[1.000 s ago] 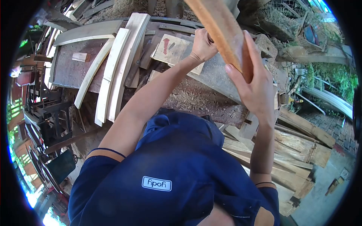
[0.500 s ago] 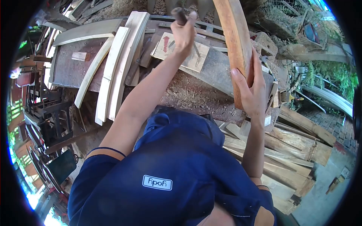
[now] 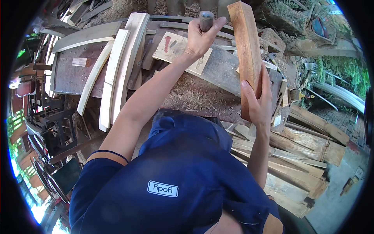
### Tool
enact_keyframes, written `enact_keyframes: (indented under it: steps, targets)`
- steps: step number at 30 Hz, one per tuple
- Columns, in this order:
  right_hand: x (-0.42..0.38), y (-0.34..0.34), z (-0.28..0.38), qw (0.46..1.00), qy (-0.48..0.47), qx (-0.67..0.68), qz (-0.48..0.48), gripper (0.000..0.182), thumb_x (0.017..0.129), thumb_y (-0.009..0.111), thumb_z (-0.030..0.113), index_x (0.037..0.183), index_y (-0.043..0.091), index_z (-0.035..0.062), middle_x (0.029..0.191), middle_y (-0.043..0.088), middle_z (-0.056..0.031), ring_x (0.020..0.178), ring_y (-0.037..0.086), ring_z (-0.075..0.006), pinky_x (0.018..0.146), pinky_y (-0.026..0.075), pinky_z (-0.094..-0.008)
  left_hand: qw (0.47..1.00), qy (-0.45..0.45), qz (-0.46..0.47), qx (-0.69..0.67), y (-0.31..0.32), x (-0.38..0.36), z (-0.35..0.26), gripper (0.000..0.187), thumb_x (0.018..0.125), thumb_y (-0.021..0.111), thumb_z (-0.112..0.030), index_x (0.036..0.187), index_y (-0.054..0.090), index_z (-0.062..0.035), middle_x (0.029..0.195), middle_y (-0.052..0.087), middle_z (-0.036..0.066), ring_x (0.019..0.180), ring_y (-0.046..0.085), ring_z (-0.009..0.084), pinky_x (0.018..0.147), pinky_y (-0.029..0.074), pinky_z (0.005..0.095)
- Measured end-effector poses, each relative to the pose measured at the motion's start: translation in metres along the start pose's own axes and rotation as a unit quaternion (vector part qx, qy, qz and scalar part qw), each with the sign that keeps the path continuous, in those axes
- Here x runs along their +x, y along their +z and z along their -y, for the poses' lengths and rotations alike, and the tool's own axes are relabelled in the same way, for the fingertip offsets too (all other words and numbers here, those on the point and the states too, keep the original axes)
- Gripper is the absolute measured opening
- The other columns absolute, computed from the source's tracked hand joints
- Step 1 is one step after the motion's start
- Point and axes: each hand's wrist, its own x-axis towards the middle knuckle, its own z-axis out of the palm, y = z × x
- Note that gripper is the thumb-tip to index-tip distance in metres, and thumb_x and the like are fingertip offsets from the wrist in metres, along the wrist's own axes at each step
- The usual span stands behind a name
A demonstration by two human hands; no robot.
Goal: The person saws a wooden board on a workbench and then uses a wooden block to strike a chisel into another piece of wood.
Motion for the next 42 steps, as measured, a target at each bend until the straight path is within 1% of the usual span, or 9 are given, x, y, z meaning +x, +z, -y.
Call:
enact_keyframes:
  steps: [7,21,23,25,27,28,31,32,42]
  targets:
    - [-0.005,0.002,-0.004,1.0,0.008,0.003,-0.003,0.073,0.087,0.066,0.027,0.148,0.034,0.0032,0.137,0.051,-0.0253,0.128,0.051,-0.0339,0.108,0.037,-0.0418,0.996,-0.068,0.038,0.05,0.003,-0.014,0.002,0.035,0.087,0.074,-0.035,0.083,0.072,-0.0009,0.059,0.051,-0.006,0.06,0.043,0.0031,0.054,0.039,0.0238]
    - [-0.002,-0.005,-0.01,0.999,-0.01,0.023,-0.023,0.074,0.088,0.066,0.027,0.148,0.033,0.001,0.14,0.048,-0.0243,0.129,0.048,-0.0328,0.108,0.036,-0.0414,0.981,0.046,0.087,0.165,0.021,-0.02,0.003,0.029,0.082,0.081,-0.03,0.079,0.071,-0.0031,0.071,0.063,-0.002,0.067,0.055,0.0068,0.062,0.047,0.0272]
    - [-0.004,-0.008,-0.016,0.999,-0.006,0.006,-0.04,0.074,0.088,0.066,0.028,0.148,0.033,0.0005,0.141,0.047,-0.0242,0.13,0.048,-0.0326,0.108,0.036,-0.0415,1.0,0.019,-0.003,-0.007,0.021,-0.017,-0.021,0.04,0.076,0.084,-0.035,0.08,0.066,-0.0002,0.053,0.05,-0.001,0.053,0.042,0.0048,0.05,0.041,0.0277]
    - [-0.007,-0.01,-0.018,0.999,0.009,0.017,-0.038,0.074,0.088,0.066,0.028,0.148,0.033,0.0006,0.141,0.047,-0.0242,0.13,0.048,-0.0326,0.108,0.036,-0.0414,0.982,-0.068,0.064,0.163,-0.009,-0.011,-0.033,0.025,0.081,0.081,-0.023,0.087,0.07,-0.0017,0.075,0.066,0.003,0.071,0.059,0.01,0.066,0.049,0.0277]
    - [-0.009,-0.012,-0.02,0.999,0.019,0.029,-0.036,0.074,0.088,0.066,0.028,0.148,0.033,0.0006,0.141,0.047,-0.0242,0.129,0.048,-0.0325,0.108,0.036,-0.0413,0.918,0.051,0.266,0.288,-0.032,-0.005,-0.024,0.031,0.076,0.082,-0.022,0.097,0.069,-0.0041,0.092,0.068,0.008,0.088,0.064,0.017,0.077,0.052,0.034]
    - [-0.01,-0.012,-0.024,0.999,0.025,0.023,-0.033,0.074,0.088,0.066,0.028,0.148,0.033,0.0006,0.141,0.047,-0.0241,0.129,0.048,-0.0324,0.108,0.036,-0.0412,0.824,-0.006,0.347,0.447,-0.047,-0.01,-0.013,0.066,0.068,0.086,-0.024,0.127,0.059,-0.0138,0.128,0.059,0.01,0.113,0.061,0.0252,0.097,0.045,0.0517]
    - [-0.012,-0.01,-0.029,0.999,0.032,0.02,-0.031,0.074,0.088,0.065,0.028,0.148,0.033,0.0006,0.14,0.048,-0.0238,0.128,0.049,-0.0321,0.107,0.037,-0.0407,0.658,0.007,0.4,0.638,-0.079,-0.043,0.016,0.106,0.06,0.091,-0.029,0.149,0.033,-0.0258,0.151,0.039,0.009,0.126,0.054,0.0296,0.105,0.03,0.0693]
    - [-0.014,-0.009,-0.03,0.999,0.037,0.023,-0.03,0.074,0.088,0.065,0.028,0.148,0.033,0.0006,0.14,0.048,-0.0236,0.127,0.05,-0.0319,0.107,0.037,-0.0404,0.64,-0.003,0.42,0.643,-0.087,-0.042,0.029,0.131,0.054,0.093,-0.032,0.155,0.01,-0.0319,0.161,0.02,0.006,0.131,0.05,0.0299,0.105,0.019,0.0779]
    - [-0.016,-0.006,-0.022,0.997,0.068,0.022,-0.032,0.075,0.087,0.066,0.029,0.148,0.033,0.0011,0.136,0.051,-0.0231,0.124,0.052,-0.0316,0.105,0.039,-0.0411,0.63,-0.022,0.419,0.653,-0.065,-0.014,0.052,0.122,0.056,0.09,-0.043,0.154,0.019,-0.0272,0.158,0.023,0.011,0.12,0.058,0.0356,0.096,0.036,0.073]
